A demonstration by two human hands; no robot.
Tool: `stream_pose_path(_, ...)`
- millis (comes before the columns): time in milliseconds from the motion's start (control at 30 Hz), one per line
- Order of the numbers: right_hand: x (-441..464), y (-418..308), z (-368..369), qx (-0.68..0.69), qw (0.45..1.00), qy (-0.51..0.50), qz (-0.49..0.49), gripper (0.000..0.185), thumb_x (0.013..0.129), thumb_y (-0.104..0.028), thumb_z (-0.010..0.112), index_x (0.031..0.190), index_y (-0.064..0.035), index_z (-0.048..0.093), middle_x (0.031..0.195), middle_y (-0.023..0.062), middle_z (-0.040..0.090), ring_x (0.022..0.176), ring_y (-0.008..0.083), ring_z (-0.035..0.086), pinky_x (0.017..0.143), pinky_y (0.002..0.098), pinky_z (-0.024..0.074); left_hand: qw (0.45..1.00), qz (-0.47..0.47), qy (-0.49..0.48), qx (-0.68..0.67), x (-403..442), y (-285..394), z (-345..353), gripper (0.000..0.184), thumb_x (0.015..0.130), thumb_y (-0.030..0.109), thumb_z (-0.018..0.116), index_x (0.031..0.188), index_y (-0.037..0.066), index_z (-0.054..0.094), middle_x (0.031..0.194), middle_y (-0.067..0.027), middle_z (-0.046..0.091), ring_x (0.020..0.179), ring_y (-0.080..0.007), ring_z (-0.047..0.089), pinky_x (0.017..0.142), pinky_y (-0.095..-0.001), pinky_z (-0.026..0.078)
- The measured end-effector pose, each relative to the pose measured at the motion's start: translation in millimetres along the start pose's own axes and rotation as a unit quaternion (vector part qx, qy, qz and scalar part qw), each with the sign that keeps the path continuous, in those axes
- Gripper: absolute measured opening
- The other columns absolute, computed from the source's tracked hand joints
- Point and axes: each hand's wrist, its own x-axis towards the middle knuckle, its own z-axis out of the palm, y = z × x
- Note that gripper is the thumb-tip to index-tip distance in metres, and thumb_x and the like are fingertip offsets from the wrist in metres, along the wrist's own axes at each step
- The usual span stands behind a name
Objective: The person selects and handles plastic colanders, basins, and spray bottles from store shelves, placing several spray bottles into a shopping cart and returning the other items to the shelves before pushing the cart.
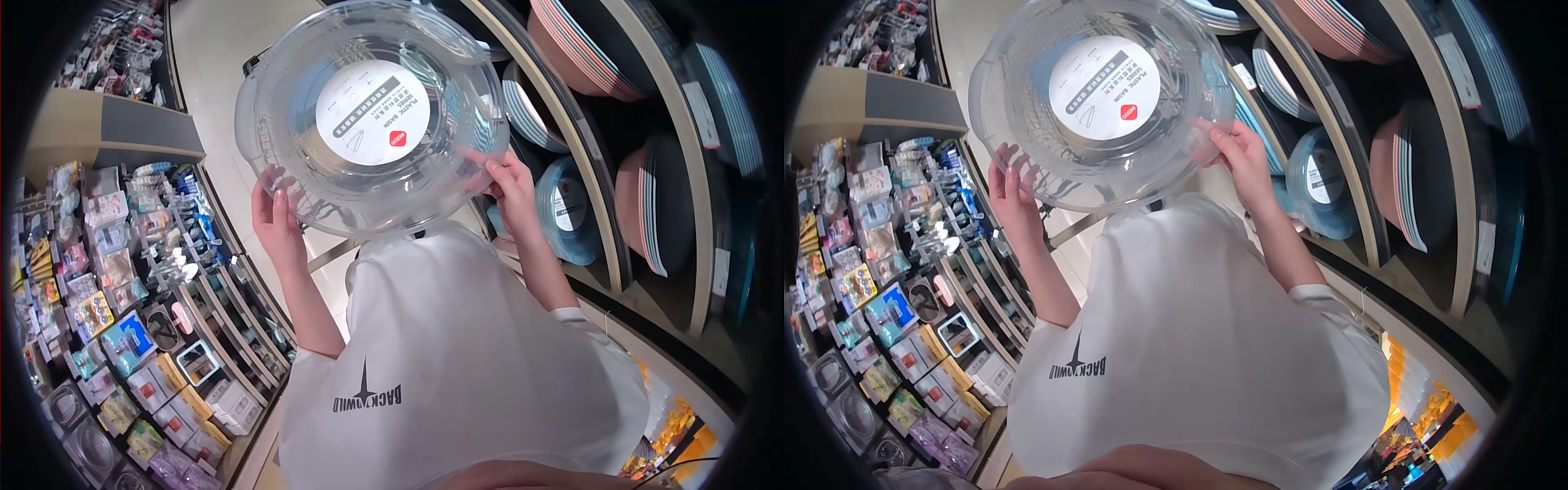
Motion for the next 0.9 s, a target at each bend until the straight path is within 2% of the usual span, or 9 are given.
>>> stream_pose_path(33,6.3,0.4,9.8,-0.003,1.0,-0.006,0.005,0.032,0.104,-0.018,0.056,0.126,0.0052,0.062,0.137,0.0191,0.067,0.086,0.017,0.073,0.077,0.0279,0.0569,1.0,0.009,-0.005,-0.006,6.3,2.2,-6.2,0.047,0.103,0.011,0.061,0.146,-0.002,0.05,0.143,-0.0182,0.056,0.12,-0.0267,0.063,0.097,-0.0401,0.057)
stream_pose_path(100,18.4,3.0,23.3,0.0,1.0,0.002,-0.002,0.032,0.104,-0.023,0.053,0.123,0.0022,0.059,0.138,0.0245,0.065,0.088,0.016,0.072,0.081,0.0318,0.0598,1.0,0.017,-0.001,-0.003,18.0,3.6,-15.0,0.049,0.102,0.011,0.063,0.147,-0.003,0.05,0.142,-0.0189,0.057,0.12,-0.0277,0.063,0.098,-0.0413,0.057)
stream_pose_path(333,46.1,17.4,57.1,-0.022,1.0,-0.004,-0.016,0.024,0.105,-0.017,0.056,0.12,0.001,0.058,0.14,0.0242,0.063,0.089,0.0183,0.073,0.08,0.0305,0.0579,0.999,0.018,0.014,0.025,43.9,1.5,-42.2,0.052,0.102,0.011,0.062,0.149,-0.005,0.046,0.144,-0.0192,0.055,0.125,-0.0295,0.061,0.101,-0.0422,0.056)
stream_pose_path(433,56.4,19.4,56.0,-0.008,1.0,-0.016,-0.023,0.025,0.105,-0.015,0.059,0.124,0.0003,0.056,0.14,0.0247,0.063,0.089,0.0185,0.072,0.08,0.0308,0.0578,0.999,0.016,0.018,0.033,46.6,-0.1,-39.3,0.053,0.104,0.013,0.062,0.151,-0.004,0.045,0.148,-0.0195,0.053,0.128,-0.0304,0.06,0.104,-0.043,0.054)
stream_pose_path(500,63.4,15.8,52.9,-0.019,1.0,-0.008,-0.013,0.029,0.104,-0.011,0.06,0.129,0.0012,0.052,0.14,0.0245,0.062,0.089,0.0193,0.073,0.08,0.0318,0.0591,0.998,0.05,0.012,0.029,47.1,-0.4,-32.4,0.052,0.101,0.013,0.068,0.146,-0.007,0.051,0.14,-0.0196,0.059,0.121,-0.029,0.064,0.101,-0.0414,0.056)
stream_pose_path(567,68.7,3.9,52.0,-0.022,0.999,-0.012,-0.024,0.032,0.104,-0.009,0.059,0.132,0.0023,0.051,0.139,0.0244,0.063,0.088,0.0195,0.073,0.08,0.0322,0.0598,0.998,0.05,0.019,0.036,43.2,2.0,-23.2,0.051,0.102,0.016,0.068,0.145,-0.006,0.052,0.14,-0.0193,0.06,0.123,-0.0297,0.064,0.102,-0.0421,0.056)
stream_pose_path(667,86.2,-6.1,41.3,-0.037,0.998,-0.021,-0.048,0.038,0.103,-0.006,0.06,0.137,0.0045,0.047,0.139,0.0244,0.063,0.088,0.0201,0.074,0.079,0.0328,0.0609,0.998,0.045,0.025,0.037,40.9,1.1,-14.8,0.046,0.101,0.011,0.068,0.142,-0.005,0.055,0.14,-0.0195,0.06,0.124,-0.0301,0.063,0.102,-0.0421,0.056)
stream_pose_path(733,90.2,-13.0,31.7,-0.045,0.997,-0.025,-0.05,0.042,0.101,-0.002,0.061,0.14,0.007,0.046,0.14,0.0247,0.062,0.089,0.0199,0.074,0.081,0.0318,0.061,0.995,0.064,-0.035,0.06,40.0,-2.3,-15.6,0.053,0.098,0.003,0.068,0.147,-0.001,0.047,0.145,-0.0214,0.054,0.128,-0.0342,0.061,0.105,-0.0428,0.052)
stream_pose_path(900,91.3,-15.0,10.0,-0.058,0.989,-0.023,-0.131,0.046,0.096,0.004,0.067,0.138,0.0083,0.049,0.135,0.0232,0.066,0.094,0.0188,0.074,0.087,0.0308,0.0591,0.99,0.05,-0.056,0.117,42.4,12.4,-8.4,0.068,0.095,-0.009,0.064,0.154,0.005,0.034,0.139,-0.0187,0.057,0.125,-0.0328,0.063,0.107,-0.0426,0.05)
